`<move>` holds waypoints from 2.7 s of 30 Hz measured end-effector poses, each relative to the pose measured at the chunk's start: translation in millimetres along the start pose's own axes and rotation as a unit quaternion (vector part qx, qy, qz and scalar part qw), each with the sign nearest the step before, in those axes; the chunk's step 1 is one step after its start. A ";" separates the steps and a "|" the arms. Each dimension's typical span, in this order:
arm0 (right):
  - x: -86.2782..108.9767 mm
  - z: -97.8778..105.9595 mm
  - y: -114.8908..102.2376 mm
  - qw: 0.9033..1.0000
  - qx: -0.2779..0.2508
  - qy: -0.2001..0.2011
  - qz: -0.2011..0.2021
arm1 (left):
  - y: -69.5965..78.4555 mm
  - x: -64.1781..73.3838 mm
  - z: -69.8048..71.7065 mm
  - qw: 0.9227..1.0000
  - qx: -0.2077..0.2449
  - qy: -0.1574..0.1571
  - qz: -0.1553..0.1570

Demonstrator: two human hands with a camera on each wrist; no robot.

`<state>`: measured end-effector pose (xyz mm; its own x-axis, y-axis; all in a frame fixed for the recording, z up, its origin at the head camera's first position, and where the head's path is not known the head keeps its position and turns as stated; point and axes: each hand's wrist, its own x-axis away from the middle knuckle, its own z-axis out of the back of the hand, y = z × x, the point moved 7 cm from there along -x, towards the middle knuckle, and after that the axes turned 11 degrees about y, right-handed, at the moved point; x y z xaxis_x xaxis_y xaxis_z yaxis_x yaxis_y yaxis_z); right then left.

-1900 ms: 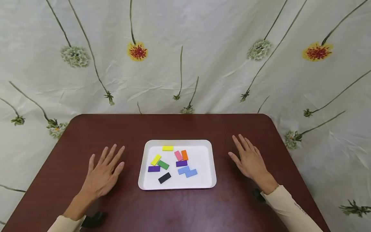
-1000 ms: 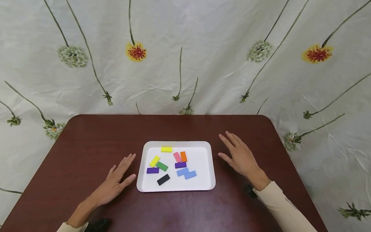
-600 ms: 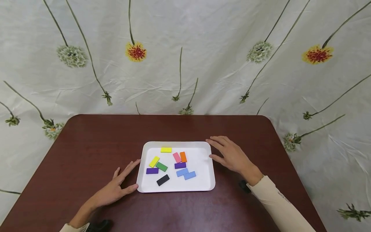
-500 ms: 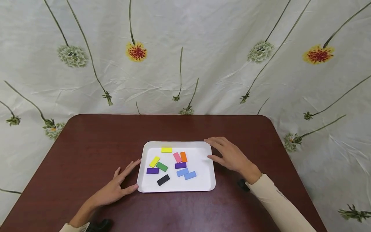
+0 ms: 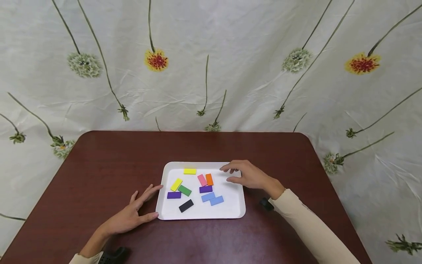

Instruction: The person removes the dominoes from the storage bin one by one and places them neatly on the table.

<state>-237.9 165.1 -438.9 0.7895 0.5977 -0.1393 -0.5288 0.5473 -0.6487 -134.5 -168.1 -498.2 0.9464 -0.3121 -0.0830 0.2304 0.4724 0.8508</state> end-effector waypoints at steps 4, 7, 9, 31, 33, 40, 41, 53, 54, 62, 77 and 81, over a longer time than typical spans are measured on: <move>-11.1 -8.5 -2.2 1.000 -0.010 -0.015 0.015 | -3.4 0.5 -0.7 1.000 0.002 -0.007 0.011; -19.7 -12.6 -3.3 1.000 -0.007 -0.018 0.023 | -5.1 0.3 -0.7 1.000 0.004 -0.008 0.016; -24.4 -15.5 -3.8 1.000 -0.004 -0.025 0.018 | -5.6 -0.1 -1.0 1.000 0.005 -0.009 0.016; -48.9 -51.0 -13.3 0.992 0.054 -0.110 -0.002 | -5.3 0.2 0.2 1.000 0.005 -0.006 0.027; -50.2 -51.7 -14.5 0.991 0.062 -0.116 0.003 | -5.9 0.4 0.7 1.000 0.005 -0.005 0.027; -54.2 -55.4 -19.0 0.983 0.109 -0.147 -0.001 | -7.2 -1.0 0.5 1.000 0.003 -0.007 0.028; -54.4 -56.3 -19.5 0.982 0.114 -0.149 0.001 | -6.8 -1.1 0.4 1.000 0.003 -0.007 0.026; -51.8 -59.5 -18.9 0.980 0.136 -0.147 0.012 | -5.2 -1.4 0.4 1.000 0.002 -0.005 0.021; -51.5 -59.5 -19.3 0.980 0.136 -0.147 0.015 | -5.2 -1.4 0.5 1.000 0.001 -0.005 0.022; -50.1 -58.5 -18.5 0.980 0.139 -0.144 0.018 | -4.1 -1.5 -0.6 1.000 0.002 -0.005 0.020; -44.9 -26.6 -10.6 0.988 0.110 -0.105 0.008 | -1.8 -2.1 0.1 0.999 -0.028 0.013 0.020; -41.6 -14.6 -5.0 0.990 0.108 -0.088 0.005 | -1.2 -2.7 -0.1 0.999 -0.034 0.019 0.020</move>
<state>-263.5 129.0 -440.8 0.7275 0.6861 0.0004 -0.6052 0.6419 -0.4708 -137.3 -167.7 -499.0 0.9628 -0.2607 -0.0711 0.2062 0.5384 0.8171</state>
